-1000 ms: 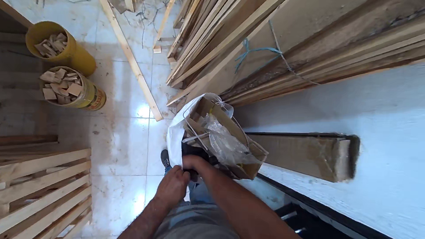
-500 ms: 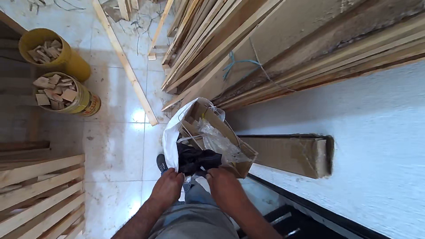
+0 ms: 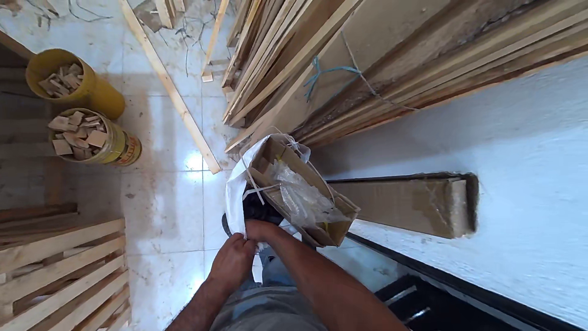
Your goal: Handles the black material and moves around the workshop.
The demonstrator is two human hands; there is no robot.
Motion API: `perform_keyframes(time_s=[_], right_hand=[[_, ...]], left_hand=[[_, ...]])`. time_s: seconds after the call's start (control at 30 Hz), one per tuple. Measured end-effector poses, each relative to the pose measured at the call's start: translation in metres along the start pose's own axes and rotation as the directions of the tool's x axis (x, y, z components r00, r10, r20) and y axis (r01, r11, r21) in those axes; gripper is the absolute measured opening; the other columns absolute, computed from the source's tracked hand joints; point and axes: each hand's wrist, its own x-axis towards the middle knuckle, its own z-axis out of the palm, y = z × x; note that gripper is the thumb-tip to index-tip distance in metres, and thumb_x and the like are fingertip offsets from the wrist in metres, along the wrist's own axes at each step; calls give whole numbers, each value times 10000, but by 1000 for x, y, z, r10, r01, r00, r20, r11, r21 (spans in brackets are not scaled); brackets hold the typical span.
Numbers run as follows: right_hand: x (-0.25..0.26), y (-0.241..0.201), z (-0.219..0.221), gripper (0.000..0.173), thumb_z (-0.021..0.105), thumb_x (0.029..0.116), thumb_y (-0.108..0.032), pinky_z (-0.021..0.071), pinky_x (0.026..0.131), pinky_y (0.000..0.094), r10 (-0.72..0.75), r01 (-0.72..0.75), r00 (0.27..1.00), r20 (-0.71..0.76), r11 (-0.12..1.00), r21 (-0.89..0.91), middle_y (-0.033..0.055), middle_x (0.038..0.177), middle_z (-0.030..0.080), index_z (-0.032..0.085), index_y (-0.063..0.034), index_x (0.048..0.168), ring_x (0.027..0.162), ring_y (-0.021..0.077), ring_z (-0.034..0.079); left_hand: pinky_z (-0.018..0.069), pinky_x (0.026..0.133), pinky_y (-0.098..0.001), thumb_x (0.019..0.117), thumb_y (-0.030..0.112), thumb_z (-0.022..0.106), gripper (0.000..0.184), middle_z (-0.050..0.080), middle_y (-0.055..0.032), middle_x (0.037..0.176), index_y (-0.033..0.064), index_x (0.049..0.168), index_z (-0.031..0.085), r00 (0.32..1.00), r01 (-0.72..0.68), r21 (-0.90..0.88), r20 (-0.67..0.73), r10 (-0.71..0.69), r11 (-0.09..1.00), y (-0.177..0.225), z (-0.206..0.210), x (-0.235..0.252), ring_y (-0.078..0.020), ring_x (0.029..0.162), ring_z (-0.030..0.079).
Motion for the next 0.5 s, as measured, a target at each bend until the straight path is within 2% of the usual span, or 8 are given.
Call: perform_keyframes(time_s=[0.07, 0.13, 0.17, 0.23, 0.3, 0.37, 0.43, 0.5], right_hand=[[-18, -1, -5, 286, 504, 1049, -123, 466, 965, 586, -33, 33, 999, -22, 999, 0, 289, 1184, 637, 625, 91, 1196, 1120, 401, 620], [-55, -8, -13, 331, 425, 1087, -172, 447, 1005, 561, -41, 44, 997, -66, 998, 38, 250, 1216, 642, 637, 39, 1228, 1161, 364, 610], [-76, -15, -17, 363, 406, 1094, -182, 440, 1048, 562, -19, 22, 995, -93, 999, 27, 241, 1263, 647, 647, 17, 1278, 1215, 364, 605], [-108, -32, -19, 363, 397, 1094, -192, 469, 1022, 567, 104, -106, 970, -221, 994, 4, 233, 1225, 665, 656, 4, 1255, 1193, 373, 626], [-108, -36, -10, 339, 423, 1084, -218, 516, 977, 535, 205, -206, 862, -464, 977, 47, 192, 1191, 689, 668, -35, 1229, 1149, 345, 661], [-71, -21, 0, 376, 447, 1075, -210, 504, 1044, 506, 184, -172, 774, -605, 982, 78, 154, 1377, 625, 613, -81, 1388, 1254, 315, 620], [-20, 2, 7, 442, 495, 1039, -181, 475, 1081, 558, 107, -93, 827, -552, 994, 53, 188, 1508, 508, 544, -107, 1473, 1338, 356, 552], [10, 12, 12, 374, 617, 976, -150, 474, 1017, 622, 16, -6, 936, -351, 1000, 30, 268, 1320, 615, 620, 8, 1315, 1222, 417, 606]], left_hand=[[576, 929, -438, 957, 84, 581, 167, 738, -152, 852, -12, 886, 697, 999, 25, -22, 22, -24, 999, -1, -1, -2, -346, 958, 733], [553, 979, -457, 969, 89, 574, 182, 744, -174, 908, -34, 917, 698, 995, 61, -61, 80, -56, 996, -2, -5, -2, -366, 1023, 719], [547, 992, -458, 966, 88, 578, 178, 745, -177, 915, -37, 922, 697, 994, 64, -67, 88, -58, 996, -3, -6, -3, -369, 1032, 717], [543, 1003, -456, 958, 86, 582, 170, 746, -173, 912, -33, 926, 700, 995, 52, -60, 91, -46, 997, -4, -6, -4, -368, 1031, 719], [549, 989, -444, 954, 86, 583, 162, 740, -163, 888, -22, 909, 695, 996, 37, -44, 86, -33, 998, -5, -5, -5, -354, 1007, 722], [544, 999, -433, 958, 89, 577, 163, 740, -158, 892, -16, 915, 694, 994, 28, -19, 102, -26, 999, -4, -4, -4, -347, 1014, 720], [541, 1005, -429, 955, 88, 584, 151, 738, -155, 892, -9, 916, 693, 994, 18, 11, 107, -19, 1000, -2, -4, -3, -347, 1019, 717], [567, 946, -435, 939, 80, 602, 134, 736, -152, 868, -2, 894, 697, 997, -11, 32, 73, 9, 999, -1, -3, -3, -355, 1003, 719]])
